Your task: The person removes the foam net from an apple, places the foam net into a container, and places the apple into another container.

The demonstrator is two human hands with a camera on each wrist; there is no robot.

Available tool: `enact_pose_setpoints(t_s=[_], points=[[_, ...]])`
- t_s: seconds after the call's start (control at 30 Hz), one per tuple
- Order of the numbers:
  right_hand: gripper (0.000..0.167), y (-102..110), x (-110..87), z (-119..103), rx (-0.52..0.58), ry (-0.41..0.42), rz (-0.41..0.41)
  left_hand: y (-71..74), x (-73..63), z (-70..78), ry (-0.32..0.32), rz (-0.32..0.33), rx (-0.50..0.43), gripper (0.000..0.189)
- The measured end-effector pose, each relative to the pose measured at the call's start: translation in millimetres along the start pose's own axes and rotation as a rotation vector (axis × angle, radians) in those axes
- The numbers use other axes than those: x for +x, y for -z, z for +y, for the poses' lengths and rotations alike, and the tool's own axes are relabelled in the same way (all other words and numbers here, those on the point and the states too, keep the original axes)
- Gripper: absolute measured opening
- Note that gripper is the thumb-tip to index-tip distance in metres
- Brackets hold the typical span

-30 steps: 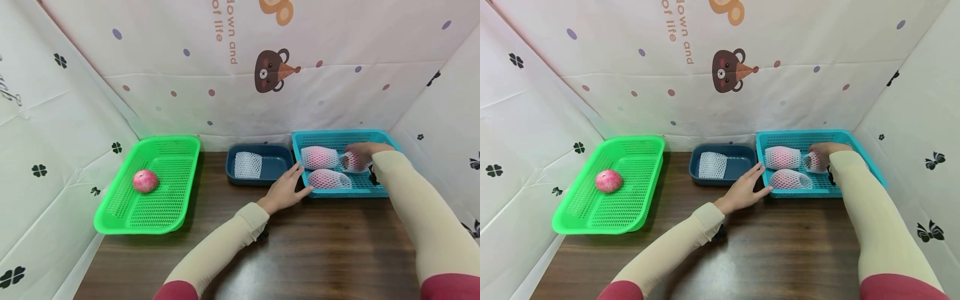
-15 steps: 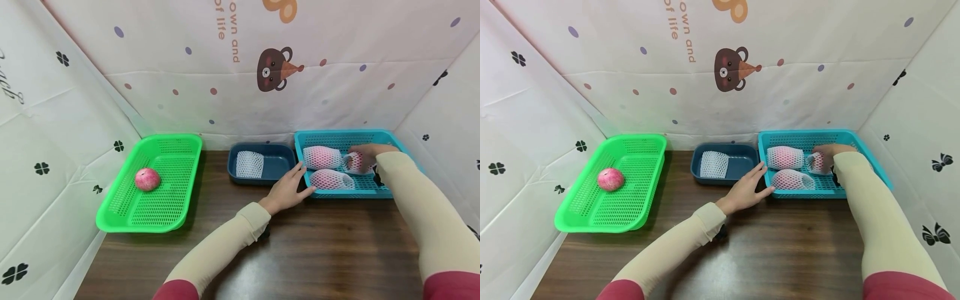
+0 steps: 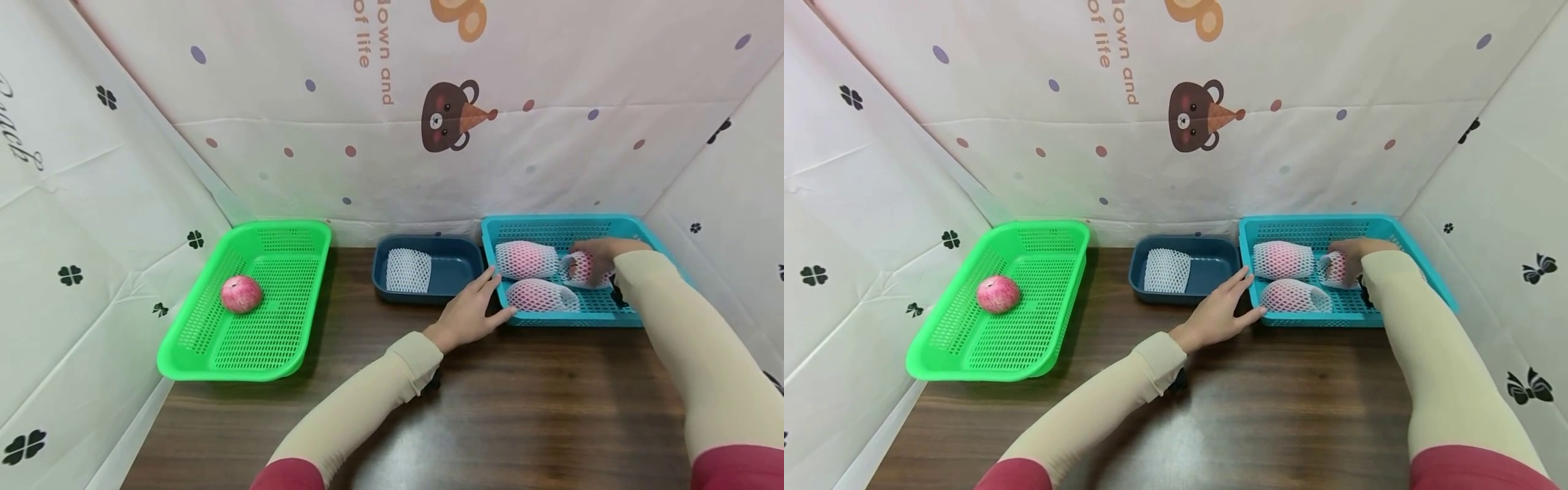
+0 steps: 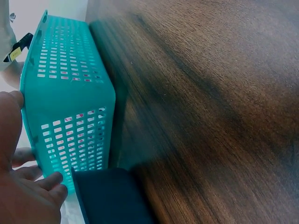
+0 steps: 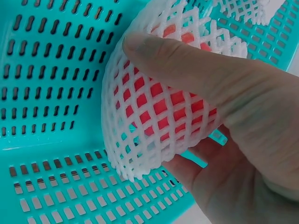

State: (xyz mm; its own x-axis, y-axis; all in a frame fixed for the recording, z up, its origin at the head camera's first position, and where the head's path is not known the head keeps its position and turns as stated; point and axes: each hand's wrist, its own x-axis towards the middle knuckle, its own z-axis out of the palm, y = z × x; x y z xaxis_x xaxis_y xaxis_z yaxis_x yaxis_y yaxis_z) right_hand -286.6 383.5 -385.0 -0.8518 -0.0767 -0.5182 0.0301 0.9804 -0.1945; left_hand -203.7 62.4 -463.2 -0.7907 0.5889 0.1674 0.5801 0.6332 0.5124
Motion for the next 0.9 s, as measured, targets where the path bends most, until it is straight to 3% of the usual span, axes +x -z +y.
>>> enact_pose_setpoints(t_s=[0.1,0.33,0.63,0.9], points=[[0.089,-2,3.4,5,0.003,-0.010,-0.004,-1.0,0.2,0.1,-0.008,0.003,0.002,0.074],[0.094,-7,46.6,41,-0.102,0.089,0.028,-0.9,0.3,1.2,-0.002,0.002,0.006,0.074],[0.078,-7,43.1,40,-0.060,0.132,0.035,0.0,0.9,0.8,-0.015,0.005,0.012,0.074],[0.092,-5,36.4,38,-0.069,0.102,0.055,2.4,0.5,-0.7,-0.018,-0.014,0.032,0.074]])
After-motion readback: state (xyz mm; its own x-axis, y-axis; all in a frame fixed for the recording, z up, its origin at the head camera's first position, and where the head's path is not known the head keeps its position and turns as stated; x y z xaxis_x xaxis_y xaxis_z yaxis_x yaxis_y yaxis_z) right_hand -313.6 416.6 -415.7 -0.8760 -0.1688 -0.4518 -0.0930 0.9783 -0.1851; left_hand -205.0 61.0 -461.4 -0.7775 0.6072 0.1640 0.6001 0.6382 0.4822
